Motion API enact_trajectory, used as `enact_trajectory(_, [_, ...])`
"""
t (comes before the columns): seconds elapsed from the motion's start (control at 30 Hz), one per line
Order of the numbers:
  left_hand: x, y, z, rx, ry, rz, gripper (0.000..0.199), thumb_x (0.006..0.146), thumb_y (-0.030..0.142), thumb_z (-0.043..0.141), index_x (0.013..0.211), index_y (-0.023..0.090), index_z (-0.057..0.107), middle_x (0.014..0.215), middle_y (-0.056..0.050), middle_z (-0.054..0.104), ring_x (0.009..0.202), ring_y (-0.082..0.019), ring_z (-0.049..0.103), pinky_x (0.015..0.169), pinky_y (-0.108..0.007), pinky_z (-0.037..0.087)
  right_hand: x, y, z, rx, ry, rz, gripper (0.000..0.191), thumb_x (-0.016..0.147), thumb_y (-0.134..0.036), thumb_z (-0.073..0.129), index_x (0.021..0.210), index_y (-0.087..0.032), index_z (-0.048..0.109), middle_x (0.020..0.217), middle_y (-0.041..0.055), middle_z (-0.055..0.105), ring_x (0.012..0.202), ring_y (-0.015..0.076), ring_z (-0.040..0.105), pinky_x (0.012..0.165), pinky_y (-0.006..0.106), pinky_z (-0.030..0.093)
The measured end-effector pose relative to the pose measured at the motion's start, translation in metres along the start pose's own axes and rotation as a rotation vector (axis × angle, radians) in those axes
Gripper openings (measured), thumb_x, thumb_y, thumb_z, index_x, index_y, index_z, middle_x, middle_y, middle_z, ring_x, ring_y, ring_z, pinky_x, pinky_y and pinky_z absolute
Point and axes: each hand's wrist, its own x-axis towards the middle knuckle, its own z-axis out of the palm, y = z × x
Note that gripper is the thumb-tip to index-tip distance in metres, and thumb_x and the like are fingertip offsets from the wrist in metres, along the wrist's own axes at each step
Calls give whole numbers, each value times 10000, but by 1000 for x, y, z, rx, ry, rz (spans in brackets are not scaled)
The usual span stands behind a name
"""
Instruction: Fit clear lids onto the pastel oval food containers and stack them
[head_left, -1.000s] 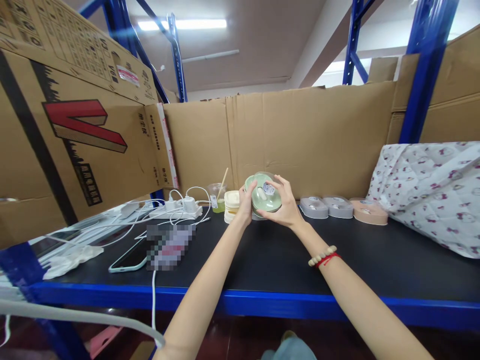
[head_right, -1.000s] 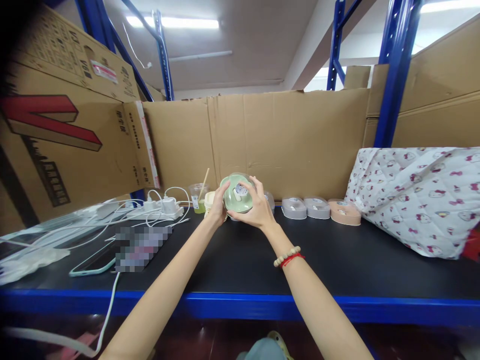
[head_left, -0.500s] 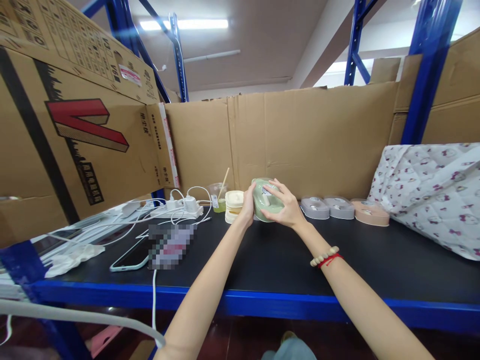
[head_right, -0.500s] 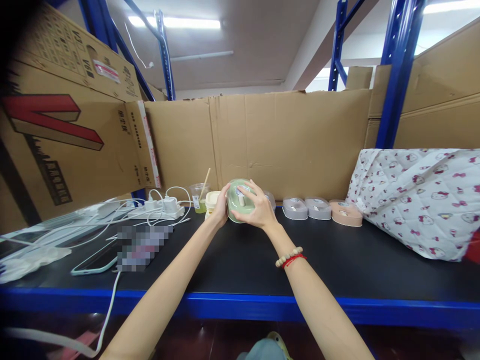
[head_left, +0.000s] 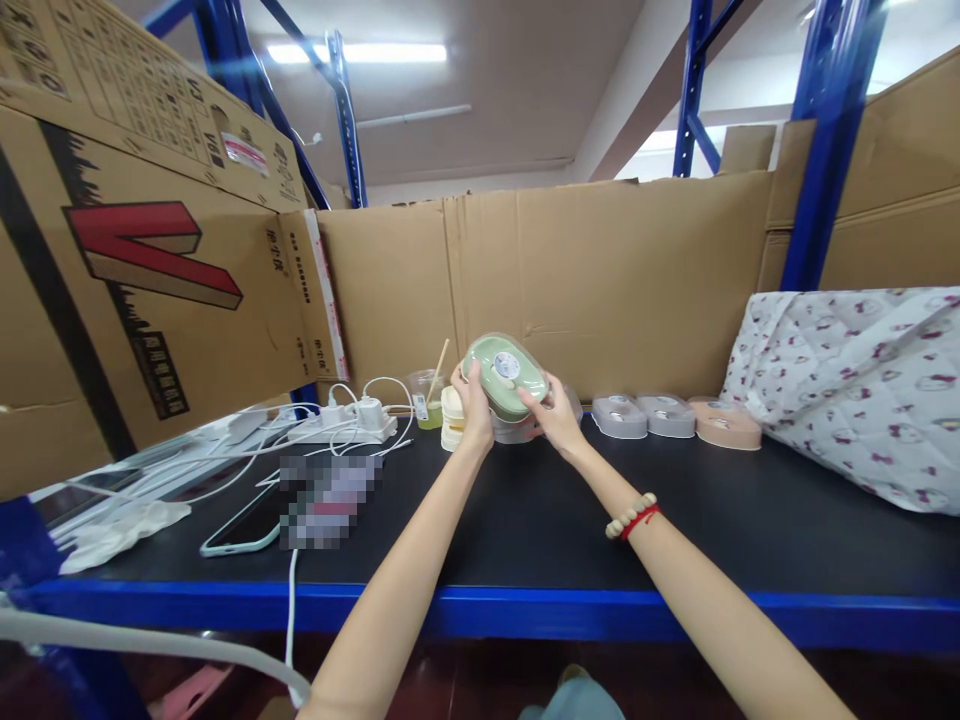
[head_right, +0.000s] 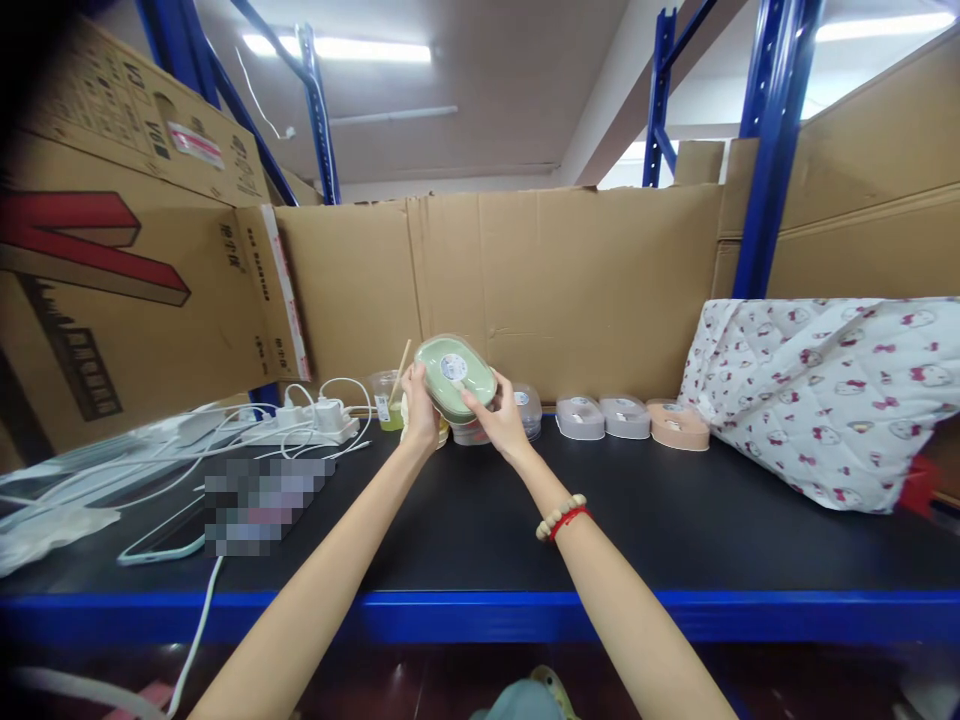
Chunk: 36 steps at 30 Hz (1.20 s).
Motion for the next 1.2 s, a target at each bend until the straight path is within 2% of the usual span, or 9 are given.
enact_trajectory(0.1, [-6,8,1,35,27,148,261,852,331,550,1077,244,454,1211,-30,501,1164,-150,469,888,-194,420,-5,-10,5,144,-130,221,536,636,-451,696,1043,-187,467,871,57,652,588,185,654,446,282,538])
enact_trajectory(0.2, [-9,13,2,59,-35,170,210,868,287,525,1068,233,489,1185,-31,526,1145,-149,480,854,-184,426,-2,-16,2,259,-67,149,481,635,-329,721,1011,-190,454,896,48,652,574,168,656,496,264,564])
enact_trajectory(0.37, [-5,12,1,130,26,82,133,870,219,418,941,201,530,880,-41,571,908,-150,560,657,-186,431,19,-14,-28,328,314,-6,639,641,-334,710,1173,-206,379,1114,95,591,601,146,659,533,248,583])
enact_trajectory(0.53, [-6,11,-1,166,22,109,101,796,175,414,792,196,513,780,-28,525,764,-145,539,556,-188,390,33,3,-80,140,768,-101,765,739,-391,604,1346,-206,177,1269,169,472,715,162,672,570,260,584])
enact_trajectory(0.63, [-8,12,-1,176,26,89,97,775,148,409,768,192,495,749,-23,515,717,-134,528,518,-179,367,31,11,-103,-49,1019,-27,747,799,-380,514,1402,-195,114,1296,223,420,827,224,669,589,309,587])
enact_trajectory(0.73, [-9,14,0,192,50,68,94,764,133,402,762,185,481,722,-13,508,668,-117,518,494,-164,354,26,9,-112,45,1237,146,743,784,-321,550,1396,-116,180,1307,279,376,890,253,654,634,304,583])
enact_trajectory(0.93, [-8,17,3,230,90,19,90,764,142,382,782,159,468,684,0,487,583,-101,486,459,-156,342,29,2,-122,123,1309,140,613,861,-167,398,1396,-94,108,1231,210,457,986,194,619,800,285,545])
enact_trajectory(1.1, [-8,17,4,236,70,3,94,758,135,373,780,155,462,671,4,473,562,-99,484,443,-157,346,32,7,-133,-129,1281,271,554,829,-68,321,1376,-116,250,1325,211,325,1239,242,439,1001,380,410])
enact_trajectory(1.2, [-8,17,4,222,64,-15,93,766,136,371,785,153,460,659,9,469,538,-91,475,425,-152,338,32,11,-135,-186,1240,213,554,806,-63,340,1357,-64,287,1312,226,333,1249,240,423,1025,345,370])
